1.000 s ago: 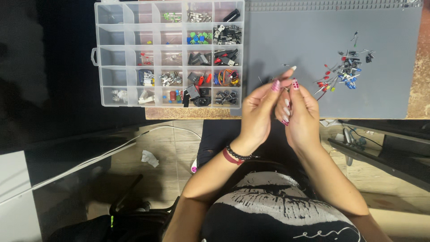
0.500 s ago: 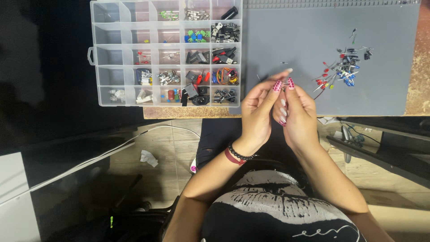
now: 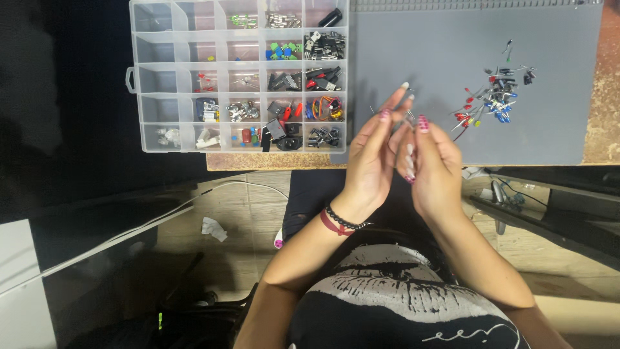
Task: The person assembles small electronic components by hand, picking up wires and parts from a compartmentalized storage box and a gray work mat. They connect the components together and place the finished assemblies onto the mat.
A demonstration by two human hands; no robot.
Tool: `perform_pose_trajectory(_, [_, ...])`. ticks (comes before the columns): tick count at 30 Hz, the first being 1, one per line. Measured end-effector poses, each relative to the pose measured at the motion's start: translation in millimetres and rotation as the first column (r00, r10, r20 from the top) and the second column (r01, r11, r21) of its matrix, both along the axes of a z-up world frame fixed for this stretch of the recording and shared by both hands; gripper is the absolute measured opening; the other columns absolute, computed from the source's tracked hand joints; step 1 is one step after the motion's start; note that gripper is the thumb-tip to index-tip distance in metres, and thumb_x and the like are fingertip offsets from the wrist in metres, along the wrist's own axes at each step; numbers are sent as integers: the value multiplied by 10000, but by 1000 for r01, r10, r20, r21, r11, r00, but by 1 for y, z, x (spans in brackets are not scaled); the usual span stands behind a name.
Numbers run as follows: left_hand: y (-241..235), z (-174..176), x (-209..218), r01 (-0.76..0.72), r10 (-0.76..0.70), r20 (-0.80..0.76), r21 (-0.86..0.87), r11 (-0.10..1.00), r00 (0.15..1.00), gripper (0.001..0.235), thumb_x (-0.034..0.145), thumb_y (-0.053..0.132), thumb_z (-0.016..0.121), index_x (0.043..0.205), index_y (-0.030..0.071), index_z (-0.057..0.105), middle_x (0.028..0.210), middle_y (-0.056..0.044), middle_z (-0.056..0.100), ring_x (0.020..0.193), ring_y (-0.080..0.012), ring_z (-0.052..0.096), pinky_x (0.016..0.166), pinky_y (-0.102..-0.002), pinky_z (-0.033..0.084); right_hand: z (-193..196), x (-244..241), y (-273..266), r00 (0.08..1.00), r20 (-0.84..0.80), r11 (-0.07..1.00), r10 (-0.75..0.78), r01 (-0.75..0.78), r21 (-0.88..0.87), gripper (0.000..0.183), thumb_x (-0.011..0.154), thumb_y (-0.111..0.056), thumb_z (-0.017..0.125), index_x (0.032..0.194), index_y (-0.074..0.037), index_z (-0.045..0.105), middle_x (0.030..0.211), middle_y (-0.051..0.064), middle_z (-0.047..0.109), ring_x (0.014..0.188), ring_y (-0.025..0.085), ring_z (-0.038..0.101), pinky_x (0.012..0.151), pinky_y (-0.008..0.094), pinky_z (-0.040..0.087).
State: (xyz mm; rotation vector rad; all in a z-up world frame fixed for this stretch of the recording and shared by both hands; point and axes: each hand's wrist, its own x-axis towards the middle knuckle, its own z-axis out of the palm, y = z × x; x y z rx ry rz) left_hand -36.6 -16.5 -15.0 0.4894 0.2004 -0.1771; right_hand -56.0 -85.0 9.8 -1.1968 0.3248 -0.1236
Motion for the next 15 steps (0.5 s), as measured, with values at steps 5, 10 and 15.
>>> perform_pose_trajectory(5, [-5,-49,5,-18,20,-102,22,1000,995,261,1120,253,557,1144,32,694,1149,-128,727,1060,-217,716,888,-313,589,27,6,-1,945,248,805,213,-26,-593,159,1064,-109,588,945,-37,665,657,47,497,592,169,479,609,292,403])
perform_pose_trajectory(10, [-19,-24,10,-5,92,-39,900,435,995,213,1063,152,498,1103,8,650,1018,-207,663,878,-326,677,714,-411,533,33,24,17,835,220,344,504,40,-938,116,993,-191,721,1043,-106,781,992,141,674,986,381,657,884,465,537])
perform_pose_trajectory(15, [-16,3,25,-236,-170,191,410,-881,967,208,887,-53,403,896,-88,607,817,-267,486,639,-434,472,477,-510,325,42,28,11,851,205,385,485,2,-923,124,973,-164,728,1051,-76,765,998,171,680,974,405,670,874,487,549])
